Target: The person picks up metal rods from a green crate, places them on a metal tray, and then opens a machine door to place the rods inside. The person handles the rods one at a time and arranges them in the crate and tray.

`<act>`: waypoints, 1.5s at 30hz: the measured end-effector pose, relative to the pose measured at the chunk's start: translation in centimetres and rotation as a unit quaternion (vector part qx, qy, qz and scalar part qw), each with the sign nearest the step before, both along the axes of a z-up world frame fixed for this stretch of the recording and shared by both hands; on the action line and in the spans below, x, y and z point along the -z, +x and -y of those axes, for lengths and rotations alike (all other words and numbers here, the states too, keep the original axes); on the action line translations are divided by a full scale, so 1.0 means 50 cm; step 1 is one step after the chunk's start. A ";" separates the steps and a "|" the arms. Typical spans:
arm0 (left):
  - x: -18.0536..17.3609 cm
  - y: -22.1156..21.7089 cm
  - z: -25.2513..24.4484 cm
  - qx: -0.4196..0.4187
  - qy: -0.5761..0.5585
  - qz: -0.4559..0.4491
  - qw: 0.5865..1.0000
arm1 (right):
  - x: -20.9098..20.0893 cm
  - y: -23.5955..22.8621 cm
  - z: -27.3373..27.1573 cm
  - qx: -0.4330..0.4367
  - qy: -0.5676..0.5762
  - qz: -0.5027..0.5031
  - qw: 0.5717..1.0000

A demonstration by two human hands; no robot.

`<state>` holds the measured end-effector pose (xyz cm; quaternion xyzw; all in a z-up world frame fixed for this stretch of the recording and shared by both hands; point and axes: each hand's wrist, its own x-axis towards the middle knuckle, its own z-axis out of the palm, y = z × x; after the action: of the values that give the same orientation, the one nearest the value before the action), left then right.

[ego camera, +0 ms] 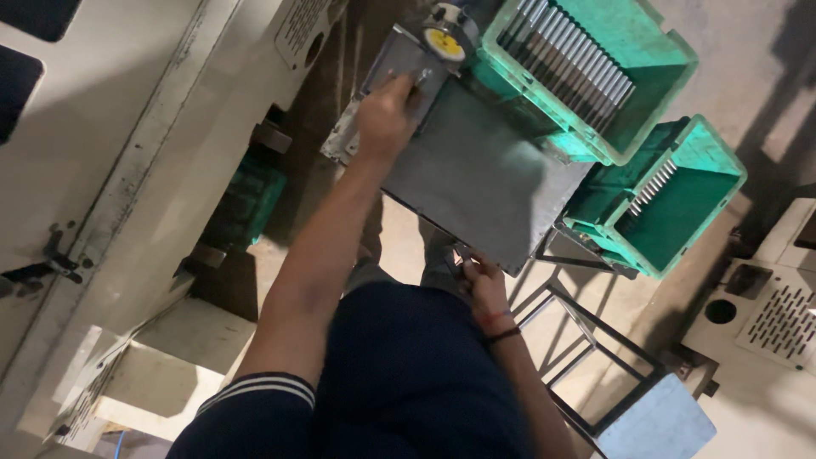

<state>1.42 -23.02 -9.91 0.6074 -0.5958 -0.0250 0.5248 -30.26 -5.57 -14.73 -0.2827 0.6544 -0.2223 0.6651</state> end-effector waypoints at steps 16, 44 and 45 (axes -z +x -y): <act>-0.004 -0.002 0.044 -0.009 0.030 -0.016 0.999 | -0.001 -0.020 -0.010 0.023 -0.002 -0.013 1.000; 0.008 0.000 0.034 -0.012 -0.013 0.007 1.000 | -0.002 -0.002 -0.004 -0.008 -0.005 0.000 1.000; 0.009 0.000 0.037 -0.012 -0.014 0.004 1.000 | -0.001 -0.001 -0.005 -0.006 -0.012 0.007 1.000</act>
<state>1.43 -24.85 -10.37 0.6074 -0.5903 -0.0080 0.5315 -30.31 -5.33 -14.67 -0.2927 0.6452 -0.2280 0.6678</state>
